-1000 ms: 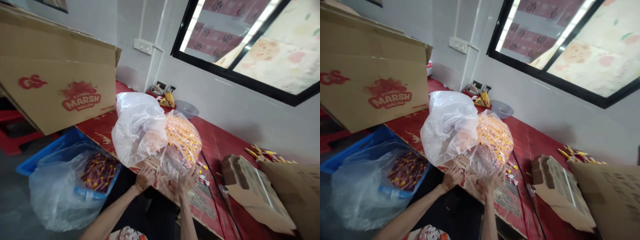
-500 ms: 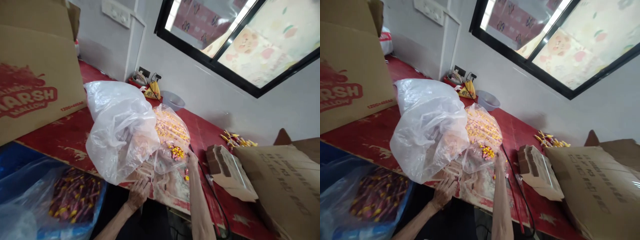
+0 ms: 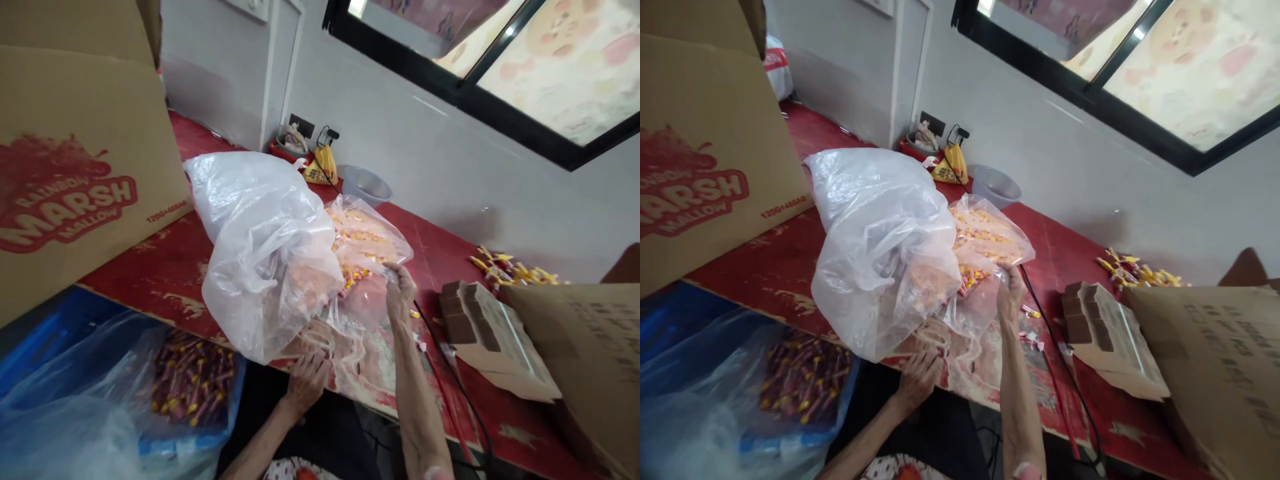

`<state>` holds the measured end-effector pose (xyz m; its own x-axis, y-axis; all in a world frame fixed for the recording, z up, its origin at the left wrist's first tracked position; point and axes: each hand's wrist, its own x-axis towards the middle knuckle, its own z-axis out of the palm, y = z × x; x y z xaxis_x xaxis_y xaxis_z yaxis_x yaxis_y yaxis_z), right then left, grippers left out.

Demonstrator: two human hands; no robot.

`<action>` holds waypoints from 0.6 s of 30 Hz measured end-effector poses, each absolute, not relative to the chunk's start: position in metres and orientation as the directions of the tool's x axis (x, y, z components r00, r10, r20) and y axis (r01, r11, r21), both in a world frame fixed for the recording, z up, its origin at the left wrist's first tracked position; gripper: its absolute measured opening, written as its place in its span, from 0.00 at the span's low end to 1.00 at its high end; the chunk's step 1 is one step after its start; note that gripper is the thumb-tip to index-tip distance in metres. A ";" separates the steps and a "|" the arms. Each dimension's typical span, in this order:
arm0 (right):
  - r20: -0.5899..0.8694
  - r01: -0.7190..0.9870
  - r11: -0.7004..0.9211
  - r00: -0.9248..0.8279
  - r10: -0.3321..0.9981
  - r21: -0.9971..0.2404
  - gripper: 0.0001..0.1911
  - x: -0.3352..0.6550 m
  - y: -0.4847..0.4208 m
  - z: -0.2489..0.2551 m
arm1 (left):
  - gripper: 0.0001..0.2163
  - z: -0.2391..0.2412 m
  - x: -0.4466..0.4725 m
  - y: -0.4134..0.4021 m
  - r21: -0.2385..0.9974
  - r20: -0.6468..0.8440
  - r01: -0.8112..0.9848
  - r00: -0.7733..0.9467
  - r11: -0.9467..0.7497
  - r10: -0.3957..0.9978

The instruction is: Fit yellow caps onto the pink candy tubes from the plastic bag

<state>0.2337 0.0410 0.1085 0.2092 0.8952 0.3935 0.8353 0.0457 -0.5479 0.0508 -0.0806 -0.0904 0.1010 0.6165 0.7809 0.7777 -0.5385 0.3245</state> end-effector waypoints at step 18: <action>0.494 0.898 0.042 0.202 0.846 -0.439 0.19 0.311 -0.030 -0.079 | 0.14 -0.073 0.033 -0.070 0.548 0.613 0.696 0.043 -0.464 0.789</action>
